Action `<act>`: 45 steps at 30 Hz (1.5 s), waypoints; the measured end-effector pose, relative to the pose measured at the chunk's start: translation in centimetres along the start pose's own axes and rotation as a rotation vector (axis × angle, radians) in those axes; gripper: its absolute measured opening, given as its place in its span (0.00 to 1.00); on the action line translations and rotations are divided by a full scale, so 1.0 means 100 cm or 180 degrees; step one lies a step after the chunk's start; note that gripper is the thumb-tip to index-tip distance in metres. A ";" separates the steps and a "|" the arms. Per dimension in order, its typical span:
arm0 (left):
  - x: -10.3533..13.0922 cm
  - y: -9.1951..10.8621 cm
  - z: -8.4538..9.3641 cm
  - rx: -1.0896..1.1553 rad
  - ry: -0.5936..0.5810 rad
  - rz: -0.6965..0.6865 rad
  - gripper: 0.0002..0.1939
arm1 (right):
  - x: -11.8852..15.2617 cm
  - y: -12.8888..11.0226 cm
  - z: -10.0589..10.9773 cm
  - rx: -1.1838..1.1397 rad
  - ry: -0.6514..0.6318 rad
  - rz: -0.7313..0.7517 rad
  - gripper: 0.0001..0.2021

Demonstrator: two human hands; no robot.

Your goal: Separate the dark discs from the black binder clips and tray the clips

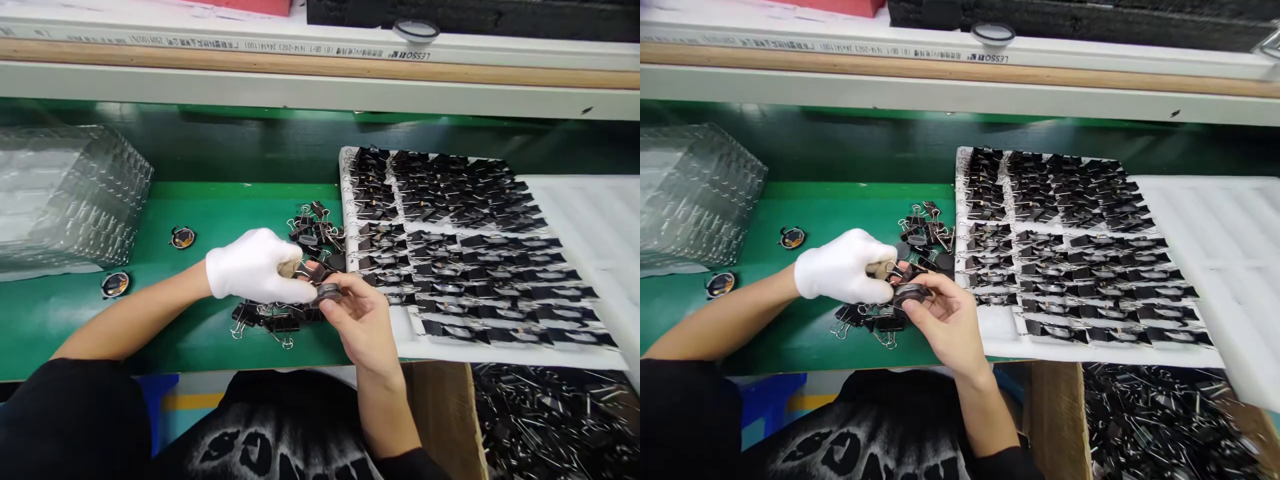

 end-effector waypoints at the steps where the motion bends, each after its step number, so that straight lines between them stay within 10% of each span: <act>1: 0.000 0.002 -0.001 0.0046 -0.0089 -0.0047 0.24 | 0.001 -0.003 0.002 0.0152 -0.0008 0.0019 0.09; 13: 0.003 0.004 -0.008 0.0461 -0.0489 -0.0505 0.18 | 0.005 -0.016 0.006 0.0476 -0.0345 -0.0049 0.06; 19: 0.000 0.002 -0.002 0.0351 -0.0325 -0.0149 0.17 | 0.002 -0.024 0.027 0.0397 0.0274 0.0196 0.07; 27: -0.004 -0.113 0.033 0.0178 -0.0864 0.2164 0.33 | -0.051 -0.053 0.013 0.0658 -0.0042 -0.0415 0.19; 32: 0.011 -0.153 0.053 -0.0093 -0.1325 0.2636 0.40 | -0.122 -0.061 -0.027 0.1039 -0.0475 -0.1457 0.21; 35: 0.007 -0.146 0.070 -0.0801 -0.0855 0.2697 0.46 | -0.159 -0.046 -0.049 0.2110 -0.0777 -0.1235 0.22; 40: -0.030 -0.130 0.061 -0.1458 0.1014 0.2495 0.43 | -0.194 -0.008 -0.083 0.4560 -0.1624 -0.0366 0.20; 45: -0.043 -0.135 0.015 -0.1751 0.0955 0.2680 0.35 | -0.200 0.021 -0.100 0.5373 -0.1973 -0.0236 0.21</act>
Point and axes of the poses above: each hand's wrist, its own x-axis away from the middle knuckle, its own z-axis out of the back of the hand, y = z × x, the point moved 2 cm from there along -x, towards the middle knuckle, and after that the axes turned 9 degrees about -x, right-handed, at the moved point
